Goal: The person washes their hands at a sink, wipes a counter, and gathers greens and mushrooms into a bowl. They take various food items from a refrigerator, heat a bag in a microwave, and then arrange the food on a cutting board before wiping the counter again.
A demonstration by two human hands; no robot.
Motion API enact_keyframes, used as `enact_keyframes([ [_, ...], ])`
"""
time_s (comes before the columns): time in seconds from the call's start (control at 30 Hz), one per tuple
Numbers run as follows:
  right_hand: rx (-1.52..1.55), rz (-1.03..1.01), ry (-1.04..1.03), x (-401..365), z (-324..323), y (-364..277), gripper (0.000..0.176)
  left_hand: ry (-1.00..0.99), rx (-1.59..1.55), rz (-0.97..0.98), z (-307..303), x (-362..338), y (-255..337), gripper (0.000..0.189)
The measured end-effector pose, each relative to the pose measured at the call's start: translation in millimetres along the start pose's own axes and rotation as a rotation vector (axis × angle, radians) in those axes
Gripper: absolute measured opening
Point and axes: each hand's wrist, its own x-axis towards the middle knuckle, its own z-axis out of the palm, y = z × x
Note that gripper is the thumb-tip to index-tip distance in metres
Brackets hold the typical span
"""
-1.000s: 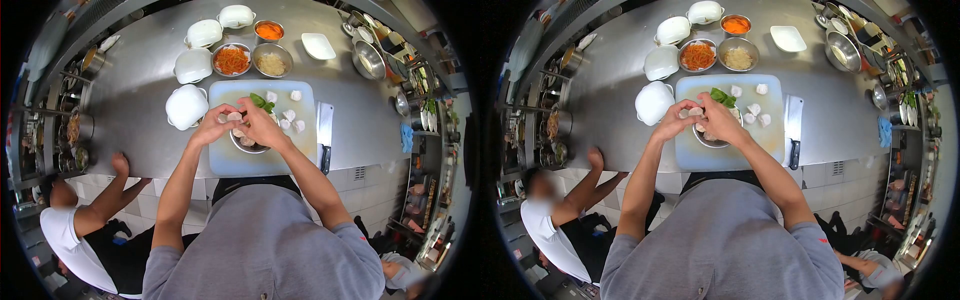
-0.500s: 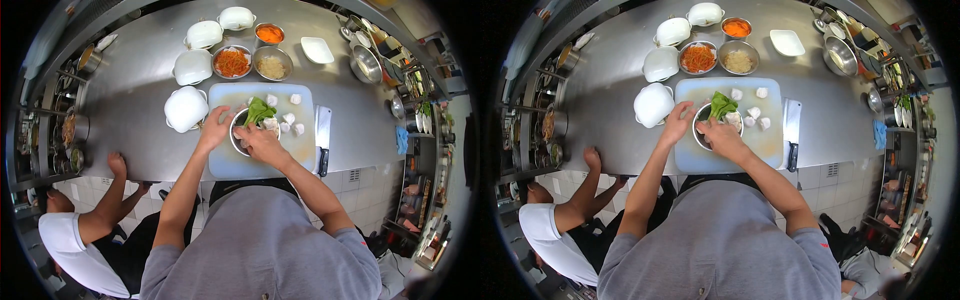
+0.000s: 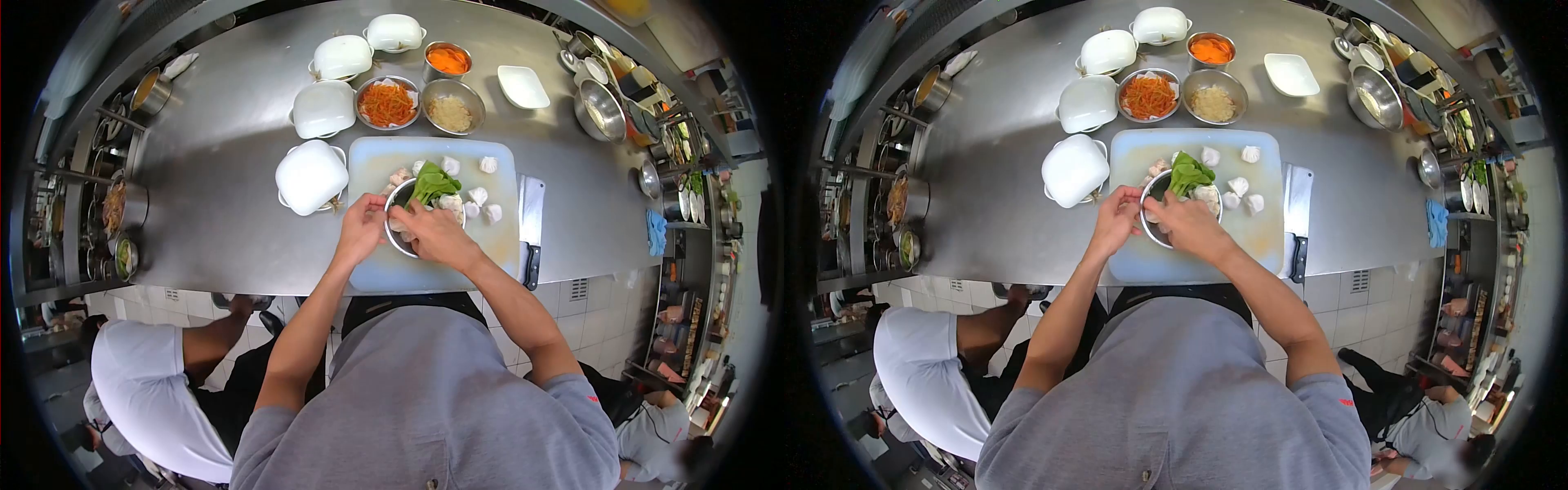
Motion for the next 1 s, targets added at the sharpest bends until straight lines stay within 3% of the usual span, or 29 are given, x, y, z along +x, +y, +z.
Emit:
enact_keyframes([
  [0.27,-0.029,-0.058,-0.032,-3.1,7.9,10.7,0.053,0.058,0.599,0.239,-2.5,26.6,18.1,0.009],
  [0.37,0.016,-0.066,-0.016,-2.7,4.2,10.5,0.053,0.095,0.588,0.317,-5.2,22.8,18.3,0.010],
  [0.53,0.107,-0.021,-0.011,-2.4,-2.6,14.0,0.051,0.274,0.671,0.343,-58.4,-11.4,14.4,0.008],
  [0.6,0.209,0.007,0.044,-3.4,-1.7,17.9,0.049,0.242,0.793,0.122,-89.3,-40.1,17.3,0.008],
  [0.63,0.214,0.007,0.043,-3.6,-3.1,19.6,0.049,0.242,0.797,0.119,-102.5,-51.7,8.5,0.008],
  [0.7,0.358,0.019,0.075,-3.7,-6.5,20.9,0.052,0.286,1.089,0.145,-121.7,-69.4,-14.4,0.010],
  [0.73,0.373,-0.070,0.214,-3.8,-2.5,23.2,0.057,0.292,1.091,0.135,-121.4,-73.9,-20.0,0.010],
  [0.77,0.377,-0.078,0.205,-3.4,-12.4,17.5,0.057,0.261,1.027,0.184,-117.2,-77.7,-24.3,0.012],
  [0.83,0.643,0.199,0.017,-8.1,-33.7,7.1,0.053,0.243,0.956,0.223,-104.8,-79.6,-28.6,0.013],
  [0.9,0.700,0.225,0.009,-12.9,-29.3,5.6,0.058,0.218,0.795,0.175,-86.2,-61.9,-23.8,0.009],
  [1.0,0.535,-0.151,0.150,-19.3,-17.8,-17.1,0.059,0.147,0.515,0.208,-59.4,-28.4,-9.8,0.016],
])
